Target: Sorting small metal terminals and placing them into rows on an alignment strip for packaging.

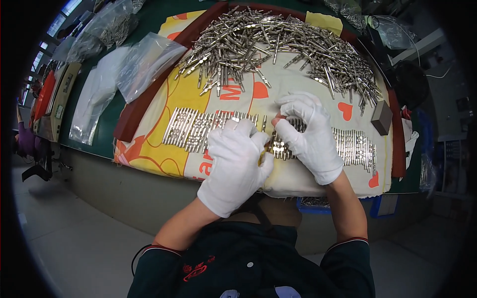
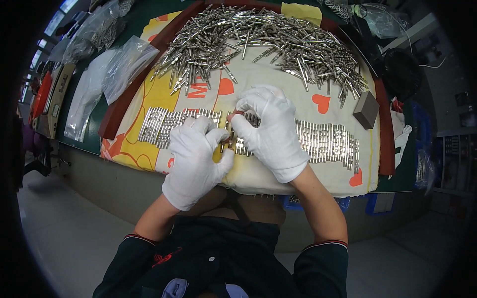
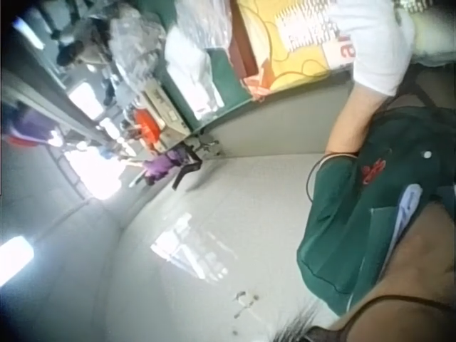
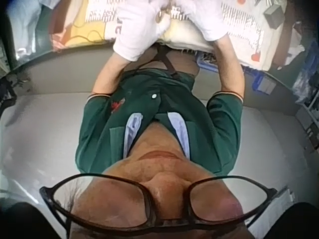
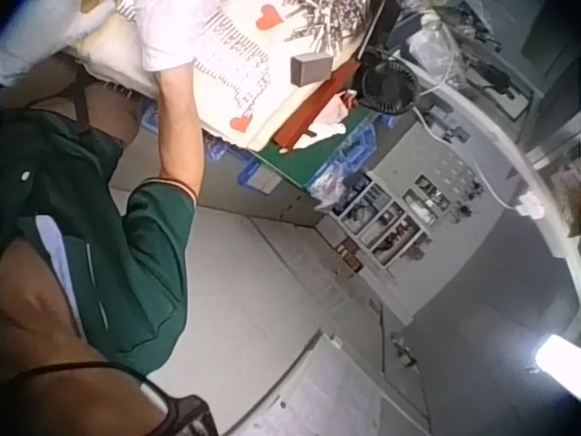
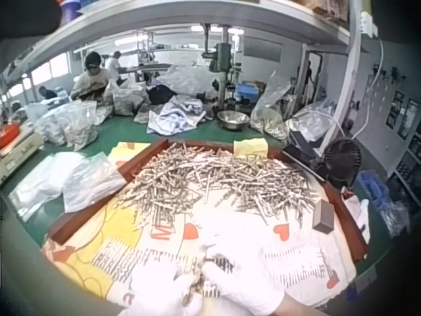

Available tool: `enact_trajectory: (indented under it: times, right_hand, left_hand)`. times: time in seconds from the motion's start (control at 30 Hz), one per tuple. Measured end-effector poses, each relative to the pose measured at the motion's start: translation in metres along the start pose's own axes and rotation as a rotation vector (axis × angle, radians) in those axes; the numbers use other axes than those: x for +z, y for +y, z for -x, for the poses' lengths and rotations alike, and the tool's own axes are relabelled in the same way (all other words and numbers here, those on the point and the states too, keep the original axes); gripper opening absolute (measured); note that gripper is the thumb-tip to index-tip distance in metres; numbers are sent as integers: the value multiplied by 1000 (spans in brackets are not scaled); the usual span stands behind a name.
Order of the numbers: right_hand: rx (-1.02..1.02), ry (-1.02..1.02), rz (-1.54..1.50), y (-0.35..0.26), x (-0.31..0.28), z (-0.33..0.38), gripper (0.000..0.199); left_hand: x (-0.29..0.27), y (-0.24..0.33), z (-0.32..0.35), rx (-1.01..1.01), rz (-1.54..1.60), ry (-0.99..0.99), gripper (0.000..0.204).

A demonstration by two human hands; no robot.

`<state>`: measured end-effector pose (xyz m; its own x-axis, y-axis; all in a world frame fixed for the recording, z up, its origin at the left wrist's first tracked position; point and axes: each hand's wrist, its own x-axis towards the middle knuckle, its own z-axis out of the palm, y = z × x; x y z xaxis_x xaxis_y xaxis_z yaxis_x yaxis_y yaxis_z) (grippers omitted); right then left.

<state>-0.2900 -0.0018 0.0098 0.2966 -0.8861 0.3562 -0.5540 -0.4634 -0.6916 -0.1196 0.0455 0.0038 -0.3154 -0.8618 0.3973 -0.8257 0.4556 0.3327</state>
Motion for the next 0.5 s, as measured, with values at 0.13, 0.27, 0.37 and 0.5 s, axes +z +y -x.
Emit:
enact_trajectory:
  times: [0.13,0.27,0.37,0.5]
  right_hand:
    - [366,-18,-351,-10,-11,6,15]
    - [510,163,-723,-22,-20,15,16]
    - [443,282,-749,-22,-25,21,18]
    - [170,316,-110,17,-76,22,28]
  left_hand:
    - [-2,8,0,-23,153,56,20]
    - [-23,18,-17,-520,982,-324,15]
    - [-19,22,-35,-440,1255,-351,14]
    - [-8,12,-71,-358,1203,-432,15]
